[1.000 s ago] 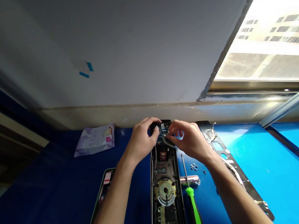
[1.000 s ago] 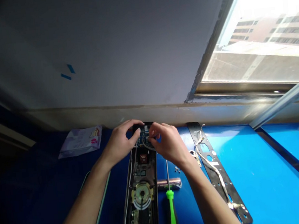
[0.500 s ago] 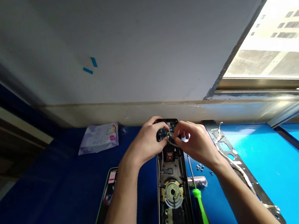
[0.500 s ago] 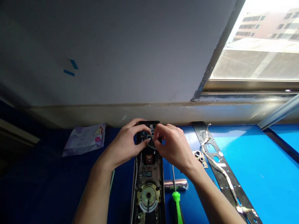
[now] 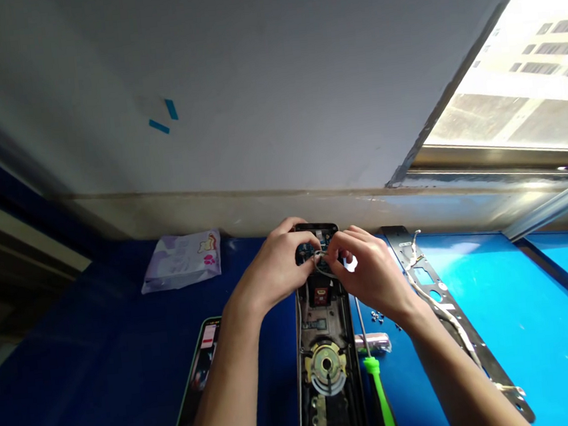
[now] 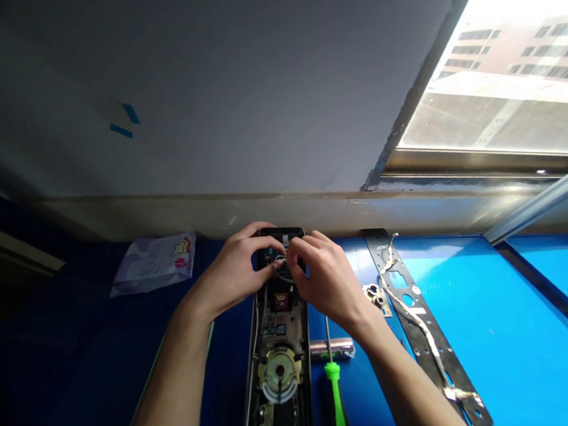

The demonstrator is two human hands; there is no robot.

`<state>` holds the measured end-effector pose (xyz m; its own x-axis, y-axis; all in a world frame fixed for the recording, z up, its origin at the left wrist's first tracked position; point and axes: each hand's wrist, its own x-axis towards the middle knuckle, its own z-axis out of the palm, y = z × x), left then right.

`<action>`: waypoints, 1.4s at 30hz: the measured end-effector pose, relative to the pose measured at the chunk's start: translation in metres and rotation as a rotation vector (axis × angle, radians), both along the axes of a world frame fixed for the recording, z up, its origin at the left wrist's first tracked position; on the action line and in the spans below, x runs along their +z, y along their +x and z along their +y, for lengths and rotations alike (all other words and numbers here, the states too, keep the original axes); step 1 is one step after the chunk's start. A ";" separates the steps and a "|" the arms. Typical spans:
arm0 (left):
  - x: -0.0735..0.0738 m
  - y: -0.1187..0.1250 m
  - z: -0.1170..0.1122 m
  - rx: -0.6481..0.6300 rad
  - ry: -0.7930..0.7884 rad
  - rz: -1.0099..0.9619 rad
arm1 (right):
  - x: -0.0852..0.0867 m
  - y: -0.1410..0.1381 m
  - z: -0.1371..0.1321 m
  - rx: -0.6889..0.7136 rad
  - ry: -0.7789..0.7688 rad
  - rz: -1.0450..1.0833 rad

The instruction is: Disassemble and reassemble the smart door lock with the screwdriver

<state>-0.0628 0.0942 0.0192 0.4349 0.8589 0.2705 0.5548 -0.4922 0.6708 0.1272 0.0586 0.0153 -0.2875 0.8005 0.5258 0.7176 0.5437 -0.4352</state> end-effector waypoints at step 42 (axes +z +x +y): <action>-0.003 0.000 0.003 0.006 0.028 0.009 | 0.001 -0.001 -0.002 -0.043 -0.082 0.061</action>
<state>-0.0630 0.0970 0.0164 0.4324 0.8535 0.2909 0.5635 -0.5076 0.6518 0.1262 0.0569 0.0166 -0.2220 0.8525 0.4732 0.7104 0.4739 -0.5204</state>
